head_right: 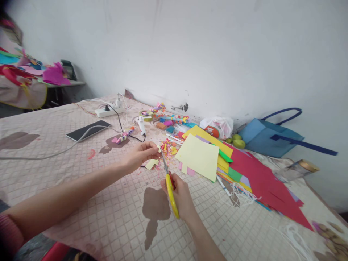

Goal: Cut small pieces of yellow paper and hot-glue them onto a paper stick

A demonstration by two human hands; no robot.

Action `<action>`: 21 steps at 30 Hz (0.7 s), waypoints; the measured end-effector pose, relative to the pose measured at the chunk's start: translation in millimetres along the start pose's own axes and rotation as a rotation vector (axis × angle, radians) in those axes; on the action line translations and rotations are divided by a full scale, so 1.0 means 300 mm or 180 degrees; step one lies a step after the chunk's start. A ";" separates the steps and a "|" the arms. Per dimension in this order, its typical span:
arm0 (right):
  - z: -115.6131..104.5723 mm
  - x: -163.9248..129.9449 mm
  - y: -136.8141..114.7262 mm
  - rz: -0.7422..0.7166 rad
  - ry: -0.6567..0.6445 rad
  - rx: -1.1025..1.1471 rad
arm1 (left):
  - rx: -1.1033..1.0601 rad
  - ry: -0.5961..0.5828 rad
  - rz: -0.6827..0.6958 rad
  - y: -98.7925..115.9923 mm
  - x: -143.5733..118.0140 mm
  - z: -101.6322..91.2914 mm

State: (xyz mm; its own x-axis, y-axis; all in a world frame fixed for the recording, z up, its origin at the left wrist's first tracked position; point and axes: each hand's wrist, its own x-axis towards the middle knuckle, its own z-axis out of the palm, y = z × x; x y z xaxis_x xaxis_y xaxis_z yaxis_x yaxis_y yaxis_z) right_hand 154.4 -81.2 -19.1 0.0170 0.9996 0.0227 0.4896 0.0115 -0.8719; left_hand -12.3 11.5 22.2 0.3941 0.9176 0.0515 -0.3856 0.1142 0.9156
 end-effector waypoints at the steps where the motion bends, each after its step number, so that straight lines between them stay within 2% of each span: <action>1: -0.001 0.001 0.000 -0.0001 0.0006 -0.0021 | -0.0005 -0.0001 0.0004 0.000 0.000 0.000; 15: -0.003 0.000 -0.002 0.0005 0.0024 -0.0041 | -0.0094 0.0078 -0.0006 0.004 0.001 0.001; 21: -0.010 0.006 -0.004 -0.0042 -0.0012 -0.0079 | -0.0021 -0.0006 0.0015 0.012 0.002 -0.004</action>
State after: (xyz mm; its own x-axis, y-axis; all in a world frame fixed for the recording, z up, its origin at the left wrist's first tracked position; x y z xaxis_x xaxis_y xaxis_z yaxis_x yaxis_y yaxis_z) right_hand 156.4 -79.5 -16.5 0.0070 0.9995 0.0321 0.5113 0.0240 -0.8590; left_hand -14.4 13.0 25.2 0.3939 0.9174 0.0567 -0.3929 0.1123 0.9127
